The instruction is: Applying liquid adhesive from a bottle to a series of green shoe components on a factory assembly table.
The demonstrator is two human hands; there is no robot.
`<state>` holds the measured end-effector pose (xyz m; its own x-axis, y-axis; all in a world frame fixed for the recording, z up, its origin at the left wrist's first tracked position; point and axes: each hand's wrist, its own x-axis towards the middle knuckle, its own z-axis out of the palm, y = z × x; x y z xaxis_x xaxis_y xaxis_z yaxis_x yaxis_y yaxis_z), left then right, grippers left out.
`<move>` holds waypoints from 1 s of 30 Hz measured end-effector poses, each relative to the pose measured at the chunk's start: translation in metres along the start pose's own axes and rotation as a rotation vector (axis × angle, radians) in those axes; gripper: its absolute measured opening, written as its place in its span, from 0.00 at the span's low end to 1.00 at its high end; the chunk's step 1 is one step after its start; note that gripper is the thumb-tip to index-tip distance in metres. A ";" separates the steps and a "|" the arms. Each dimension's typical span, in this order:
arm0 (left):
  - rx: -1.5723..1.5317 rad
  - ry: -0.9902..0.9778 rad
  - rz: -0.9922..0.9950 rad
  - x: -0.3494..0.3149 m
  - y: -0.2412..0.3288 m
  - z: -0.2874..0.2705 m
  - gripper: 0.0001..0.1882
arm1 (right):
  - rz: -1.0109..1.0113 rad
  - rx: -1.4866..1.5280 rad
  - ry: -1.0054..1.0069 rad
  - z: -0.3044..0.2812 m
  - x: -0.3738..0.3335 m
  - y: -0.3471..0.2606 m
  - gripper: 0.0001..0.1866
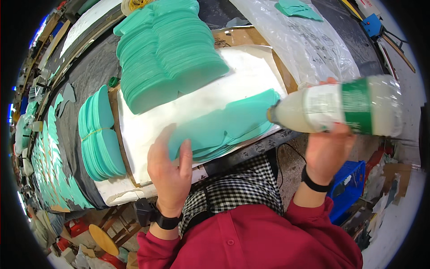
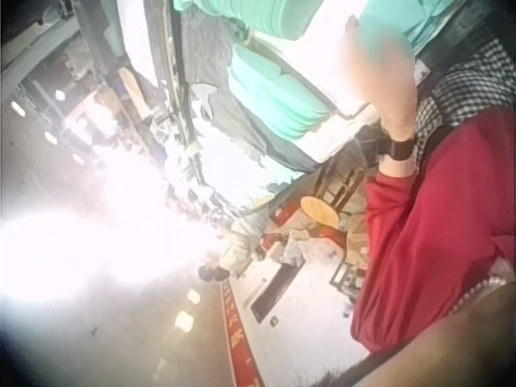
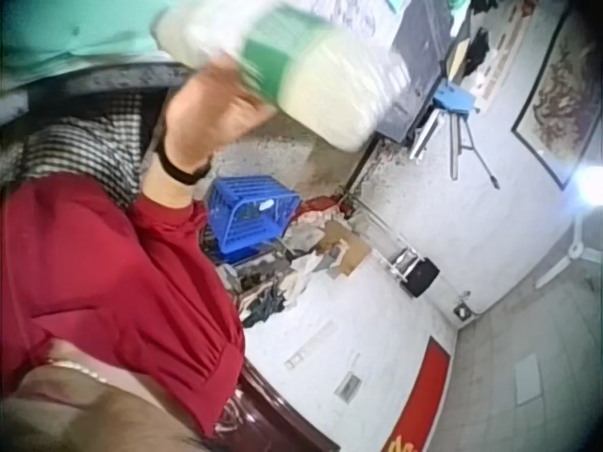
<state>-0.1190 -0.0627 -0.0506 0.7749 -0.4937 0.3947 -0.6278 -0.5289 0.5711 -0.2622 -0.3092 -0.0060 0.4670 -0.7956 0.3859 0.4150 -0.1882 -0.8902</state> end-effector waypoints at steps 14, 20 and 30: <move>0.140 -0.145 0.004 -0.009 -0.011 -0.016 0.16 | 0.285 -0.078 -0.407 0.091 -0.008 0.006 0.37; 0.114 -0.171 -0.105 -0.026 -0.010 -0.038 0.21 | 0.005 0.040 -0.220 0.074 0.018 0.029 0.32; 0.097 -0.213 -0.139 -0.028 -0.012 -0.037 0.18 | 0.252 0.210 -0.419 0.057 -0.009 0.021 0.35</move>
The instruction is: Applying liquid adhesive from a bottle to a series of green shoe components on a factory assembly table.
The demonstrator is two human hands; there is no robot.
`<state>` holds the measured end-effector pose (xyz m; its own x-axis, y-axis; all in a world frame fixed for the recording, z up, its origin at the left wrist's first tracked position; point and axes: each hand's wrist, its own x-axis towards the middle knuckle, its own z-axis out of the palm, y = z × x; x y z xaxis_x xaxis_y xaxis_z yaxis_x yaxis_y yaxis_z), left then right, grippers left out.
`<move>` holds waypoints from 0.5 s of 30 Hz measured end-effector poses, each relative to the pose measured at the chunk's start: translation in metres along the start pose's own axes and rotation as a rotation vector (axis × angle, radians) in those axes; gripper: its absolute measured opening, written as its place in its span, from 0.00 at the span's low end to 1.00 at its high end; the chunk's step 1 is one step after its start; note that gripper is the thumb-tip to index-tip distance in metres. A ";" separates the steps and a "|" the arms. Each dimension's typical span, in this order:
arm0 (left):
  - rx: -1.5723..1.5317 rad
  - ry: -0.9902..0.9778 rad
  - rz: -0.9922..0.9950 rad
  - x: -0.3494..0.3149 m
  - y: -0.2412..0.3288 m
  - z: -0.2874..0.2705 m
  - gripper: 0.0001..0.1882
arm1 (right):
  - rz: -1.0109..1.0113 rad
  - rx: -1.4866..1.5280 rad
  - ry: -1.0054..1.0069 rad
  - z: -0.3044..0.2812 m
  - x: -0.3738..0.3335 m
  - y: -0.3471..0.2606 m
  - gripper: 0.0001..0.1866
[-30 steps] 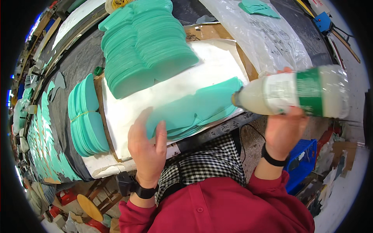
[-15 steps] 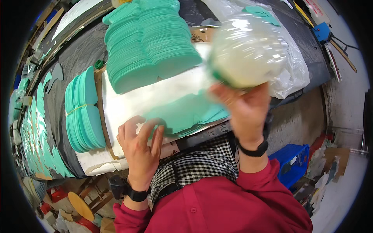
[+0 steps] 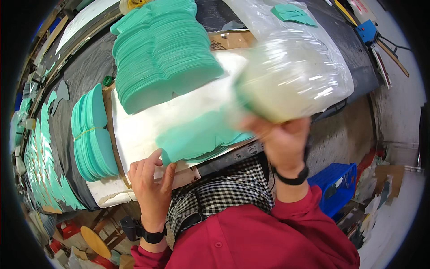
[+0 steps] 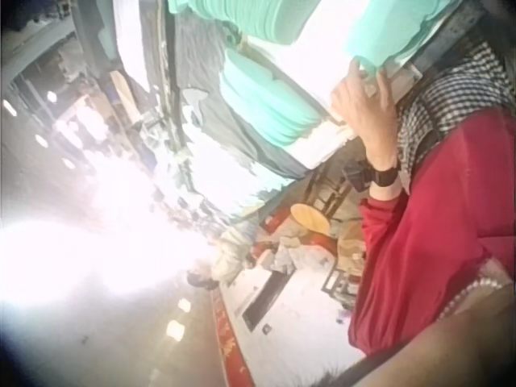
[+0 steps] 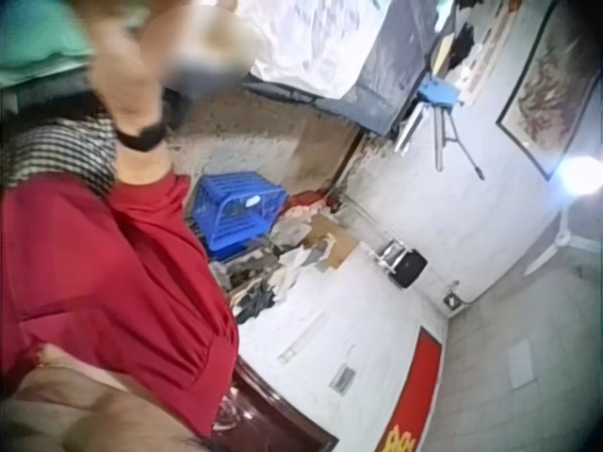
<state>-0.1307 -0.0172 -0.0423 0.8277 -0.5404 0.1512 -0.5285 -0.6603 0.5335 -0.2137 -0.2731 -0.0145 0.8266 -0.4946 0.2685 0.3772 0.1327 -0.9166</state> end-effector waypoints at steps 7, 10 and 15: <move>-0.022 0.035 0.017 0.008 0.006 -0.001 0.18 | -0.339 -0.244 0.286 -0.046 0.011 -0.013 0.34; -0.043 0.022 0.022 0.007 0.001 0.007 0.18 | -0.325 -0.268 0.317 -0.040 0.005 -0.011 0.35; -0.077 0.037 0.028 0.006 -0.006 0.011 0.18 | -0.267 -0.325 0.258 0.000 -0.012 -0.005 0.29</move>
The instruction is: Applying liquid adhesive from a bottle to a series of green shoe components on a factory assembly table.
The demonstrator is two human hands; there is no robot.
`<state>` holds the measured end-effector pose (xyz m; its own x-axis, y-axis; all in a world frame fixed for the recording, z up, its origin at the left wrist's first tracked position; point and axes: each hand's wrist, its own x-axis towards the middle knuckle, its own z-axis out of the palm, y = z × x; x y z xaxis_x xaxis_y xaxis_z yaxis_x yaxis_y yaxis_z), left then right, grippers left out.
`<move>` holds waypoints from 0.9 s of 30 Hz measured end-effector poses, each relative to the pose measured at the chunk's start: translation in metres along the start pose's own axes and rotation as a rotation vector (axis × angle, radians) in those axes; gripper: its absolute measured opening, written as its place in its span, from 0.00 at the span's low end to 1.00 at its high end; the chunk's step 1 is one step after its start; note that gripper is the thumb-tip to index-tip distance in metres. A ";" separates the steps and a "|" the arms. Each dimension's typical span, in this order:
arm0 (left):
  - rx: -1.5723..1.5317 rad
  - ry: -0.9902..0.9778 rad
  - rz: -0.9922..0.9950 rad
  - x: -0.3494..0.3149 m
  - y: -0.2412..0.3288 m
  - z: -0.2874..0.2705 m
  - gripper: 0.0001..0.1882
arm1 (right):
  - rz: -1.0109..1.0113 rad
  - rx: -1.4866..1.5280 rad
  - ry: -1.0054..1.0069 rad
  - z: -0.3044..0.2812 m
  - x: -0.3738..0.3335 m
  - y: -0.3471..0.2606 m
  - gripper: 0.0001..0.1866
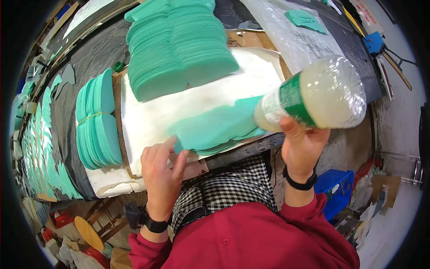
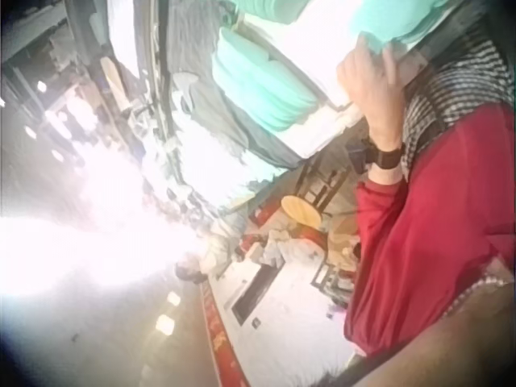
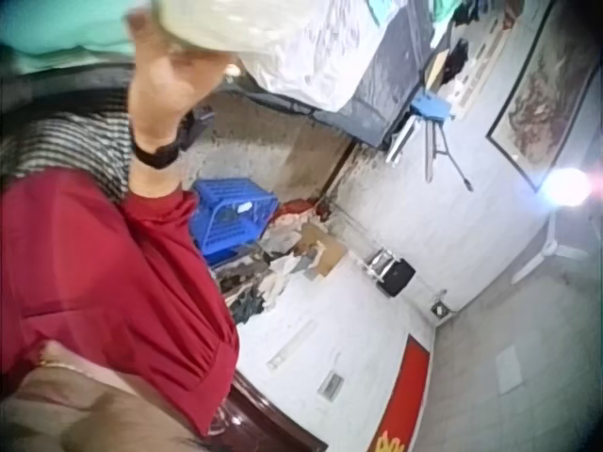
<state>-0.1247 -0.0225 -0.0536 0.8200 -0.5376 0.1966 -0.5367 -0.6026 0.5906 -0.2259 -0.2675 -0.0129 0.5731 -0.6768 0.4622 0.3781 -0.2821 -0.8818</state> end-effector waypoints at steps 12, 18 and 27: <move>-0.490 0.047 -0.337 -0.011 -0.012 -0.024 0.22 | 0.276 0.384 -0.564 0.113 -0.013 0.005 0.42; -0.565 0.101 -0.473 -0.023 -0.022 -0.047 0.27 | 0.059 0.124 -0.589 0.080 -0.025 0.015 0.41; -0.976 -0.100 -0.565 -0.015 -0.013 -0.048 0.34 | 0.081 0.098 -0.086 0.011 -0.010 -0.010 0.32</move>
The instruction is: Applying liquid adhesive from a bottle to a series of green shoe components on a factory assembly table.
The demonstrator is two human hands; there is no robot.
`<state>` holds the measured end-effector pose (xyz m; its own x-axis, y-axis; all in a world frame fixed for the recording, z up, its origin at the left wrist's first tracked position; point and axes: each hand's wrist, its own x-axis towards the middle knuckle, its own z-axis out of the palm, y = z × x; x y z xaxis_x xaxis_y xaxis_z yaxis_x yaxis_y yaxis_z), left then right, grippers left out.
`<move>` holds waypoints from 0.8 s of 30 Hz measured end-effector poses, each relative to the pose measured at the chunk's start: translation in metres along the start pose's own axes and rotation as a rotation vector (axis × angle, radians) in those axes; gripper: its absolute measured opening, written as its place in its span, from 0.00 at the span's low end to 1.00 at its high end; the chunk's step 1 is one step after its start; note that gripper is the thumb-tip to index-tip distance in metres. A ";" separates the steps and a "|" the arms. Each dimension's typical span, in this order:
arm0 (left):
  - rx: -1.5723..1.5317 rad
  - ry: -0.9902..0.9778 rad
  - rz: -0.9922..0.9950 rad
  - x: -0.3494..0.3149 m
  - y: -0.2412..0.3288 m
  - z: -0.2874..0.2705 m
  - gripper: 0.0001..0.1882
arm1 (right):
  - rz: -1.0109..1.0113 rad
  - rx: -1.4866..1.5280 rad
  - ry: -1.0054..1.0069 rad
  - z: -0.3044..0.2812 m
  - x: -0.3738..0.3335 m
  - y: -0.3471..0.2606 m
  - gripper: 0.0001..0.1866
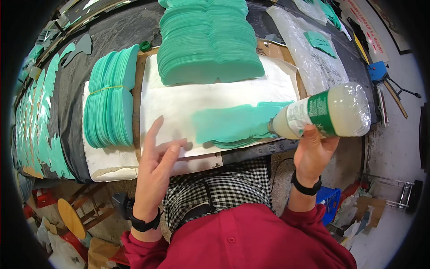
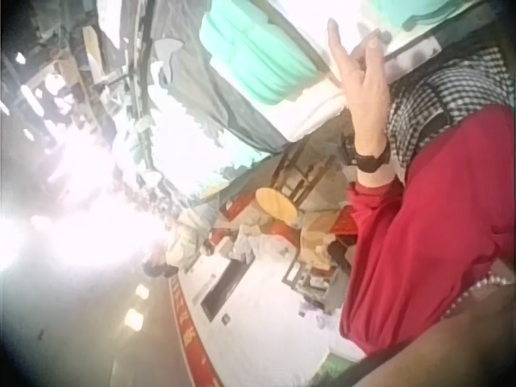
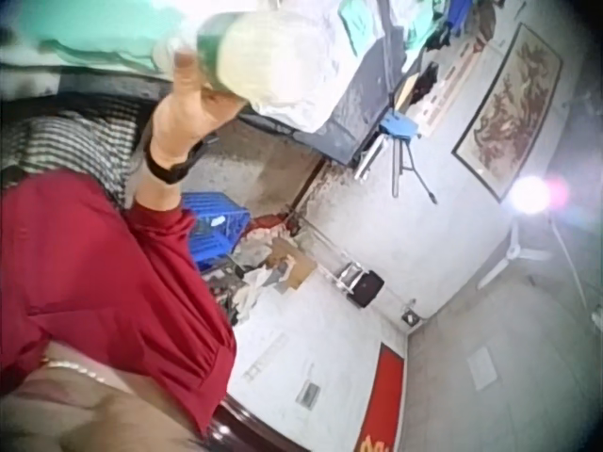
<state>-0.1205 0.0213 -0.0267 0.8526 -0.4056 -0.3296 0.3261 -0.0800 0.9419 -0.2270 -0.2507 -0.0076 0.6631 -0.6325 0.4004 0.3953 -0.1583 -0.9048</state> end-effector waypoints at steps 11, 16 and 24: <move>-0.105 0.084 0.062 0.001 -0.009 -0.019 0.34 | 0.314 0.137 -0.375 0.098 -0.018 0.008 0.40; -0.161 0.129 0.104 -0.006 -0.013 -0.036 0.32 | 0.114 0.088 -0.550 0.117 -0.018 0.013 0.44; -0.229 0.180 0.035 0.002 -0.012 -0.031 0.31 | -0.094 -0.114 -0.584 0.128 0.019 0.026 0.43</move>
<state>-0.1096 0.0494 -0.0404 0.9172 -0.2342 -0.3222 0.3610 0.1468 0.9209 -0.1222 -0.1698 -0.0050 0.8810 -0.0958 0.4632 0.4195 -0.2943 -0.8587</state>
